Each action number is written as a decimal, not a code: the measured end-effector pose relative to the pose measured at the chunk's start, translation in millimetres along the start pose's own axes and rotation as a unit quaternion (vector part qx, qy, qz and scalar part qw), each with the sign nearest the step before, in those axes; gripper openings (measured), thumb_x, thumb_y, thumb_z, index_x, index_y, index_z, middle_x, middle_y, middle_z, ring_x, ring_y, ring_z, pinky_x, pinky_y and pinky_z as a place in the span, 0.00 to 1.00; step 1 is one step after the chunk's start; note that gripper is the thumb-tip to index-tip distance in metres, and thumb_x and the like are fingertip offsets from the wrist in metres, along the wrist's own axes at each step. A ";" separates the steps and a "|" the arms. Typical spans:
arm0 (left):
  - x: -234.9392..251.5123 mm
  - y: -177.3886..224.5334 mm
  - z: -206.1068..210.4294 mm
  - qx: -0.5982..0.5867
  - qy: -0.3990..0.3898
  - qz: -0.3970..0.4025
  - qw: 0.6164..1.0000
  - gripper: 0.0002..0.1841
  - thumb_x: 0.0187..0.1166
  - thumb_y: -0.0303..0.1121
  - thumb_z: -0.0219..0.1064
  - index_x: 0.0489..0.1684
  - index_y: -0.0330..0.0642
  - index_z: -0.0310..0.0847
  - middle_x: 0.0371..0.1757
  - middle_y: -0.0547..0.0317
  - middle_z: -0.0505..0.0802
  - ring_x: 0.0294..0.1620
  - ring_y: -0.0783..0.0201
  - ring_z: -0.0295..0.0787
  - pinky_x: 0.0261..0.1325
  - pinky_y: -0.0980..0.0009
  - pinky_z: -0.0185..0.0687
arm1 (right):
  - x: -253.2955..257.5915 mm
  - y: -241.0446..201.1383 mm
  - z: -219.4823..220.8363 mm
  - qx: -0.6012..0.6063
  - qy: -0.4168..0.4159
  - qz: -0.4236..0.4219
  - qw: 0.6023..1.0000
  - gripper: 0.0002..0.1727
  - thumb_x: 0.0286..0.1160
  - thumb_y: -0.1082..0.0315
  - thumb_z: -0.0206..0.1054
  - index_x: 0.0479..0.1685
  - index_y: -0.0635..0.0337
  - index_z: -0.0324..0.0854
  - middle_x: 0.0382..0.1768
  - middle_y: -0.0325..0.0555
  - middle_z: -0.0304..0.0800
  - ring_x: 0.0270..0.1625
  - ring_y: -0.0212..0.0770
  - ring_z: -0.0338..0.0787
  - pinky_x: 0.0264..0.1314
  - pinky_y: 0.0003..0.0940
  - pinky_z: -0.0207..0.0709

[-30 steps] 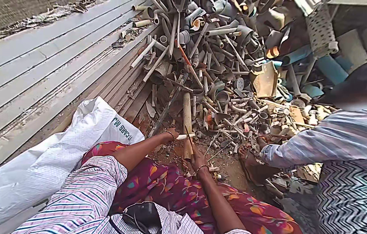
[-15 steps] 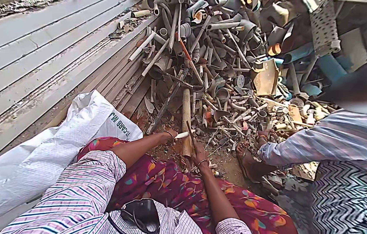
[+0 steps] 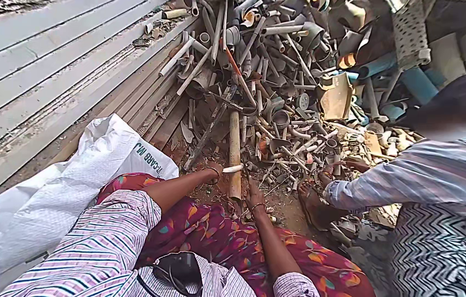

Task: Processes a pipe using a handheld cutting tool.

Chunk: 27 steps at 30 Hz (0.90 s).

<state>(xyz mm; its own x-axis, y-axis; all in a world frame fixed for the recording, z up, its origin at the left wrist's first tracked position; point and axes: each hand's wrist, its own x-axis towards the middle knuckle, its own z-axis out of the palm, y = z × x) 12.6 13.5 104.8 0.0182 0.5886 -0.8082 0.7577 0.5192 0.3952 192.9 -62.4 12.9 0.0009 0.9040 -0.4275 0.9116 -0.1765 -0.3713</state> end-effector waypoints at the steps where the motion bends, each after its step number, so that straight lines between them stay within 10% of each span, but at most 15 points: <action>1: 3.4 -0.8 -0.9 -0.001 0.002 0.003 1.000 0.27 0.98 0.39 0.35 0.72 0.23 0.69 0.67 0.31 0.80 0.61 0.48 0.80 0.66 0.54 0.74 | -4.2 -7.6 -0.1 -0.006 -0.001 -0.027 1.000 0.31 0.90 0.69 0.52 0.93 0.59 0.58 0.74 0.69 0.81 0.72 0.68 0.84 0.76 0.62 0.71; 6: 2.3 -0.9 -1.1 0.014 -0.008 0.010 1.000 0.27 0.98 0.38 0.35 0.74 0.21 0.69 0.72 0.29 0.78 0.69 0.45 0.79 0.72 0.51 0.71 | 0.3 -2.7 -3.6 -0.006 -0.009 0.016 1.000 0.32 0.92 0.67 0.48 0.96 0.56 0.50 0.76 0.67 0.79 0.75 0.66 0.82 0.78 0.62 0.69; 9: 8.7 -2.4 -2.3 0.004 0.000 0.014 1.000 0.24 0.98 0.37 0.37 0.68 0.23 0.71 0.59 0.36 0.80 0.52 0.53 0.78 0.60 0.57 0.74 | -11.6 -13.9 -4.6 0.004 -0.004 -0.038 0.999 0.31 0.91 0.68 0.49 0.94 0.57 0.55 0.74 0.68 0.81 0.71 0.68 0.85 0.75 0.62 0.72; 19: 29.0 -8.2 -1.6 -0.041 0.008 -0.006 0.999 0.20 0.95 0.33 0.45 0.71 0.24 0.70 0.62 0.37 0.81 0.54 0.54 0.80 0.61 0.59 0.76 | -11.7 -15.8 -1.3 0.002 0.017 -0.052 0.998 0.31 0.88 0.70 0.52 0.92 0.58 0.59 0.71 0.67 0.84 0.68 0.67 0.87 0.72 0.62 0.75; 24: 22.8 -10.1 -2.8 -0.038 0.037 0.010 0.999 0.35 0.97 0.50 0.33 0.73 0.21 0.72 0.74 0.26 0.79 0.75 0.40 0.79 0.77 0.47 0.69 | -4.4 -5.1 1.3 0.049 0.040 -0.059 0.996 0.30 0.89 0.70 0.52 0.91 0.64 0.60 0.69 0.68 0.86 0.69 0.67 0.87 0.75 0.62 0.72; 27: 16.5 -7.0 -7.0 -0.015 0.032 0.020 0.999 0.42 0.93 0.61 0.38 0.69 0.21 0.74 0.70 0.27 0.81 0.69 0.40 0.82 0.72 0.46 0.72 | -4.9 -13.1 -3.0 0.034 0.019 -0.047 0.998 0.32 0.89 0.68 0.51 0.93 0.57 0.57 0.71 0.66 0.84 0.69 0.67 0.87 0.72 0.63 0.74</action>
<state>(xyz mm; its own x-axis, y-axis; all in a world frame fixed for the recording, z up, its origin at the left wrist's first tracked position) 3.0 24.0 91.7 0.0055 0.6466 -0.7628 0.7378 0.5122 0.4396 182.2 -63.3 22.3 -0.0667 0.9319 -0.3567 0.8780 -0.1150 -0.4646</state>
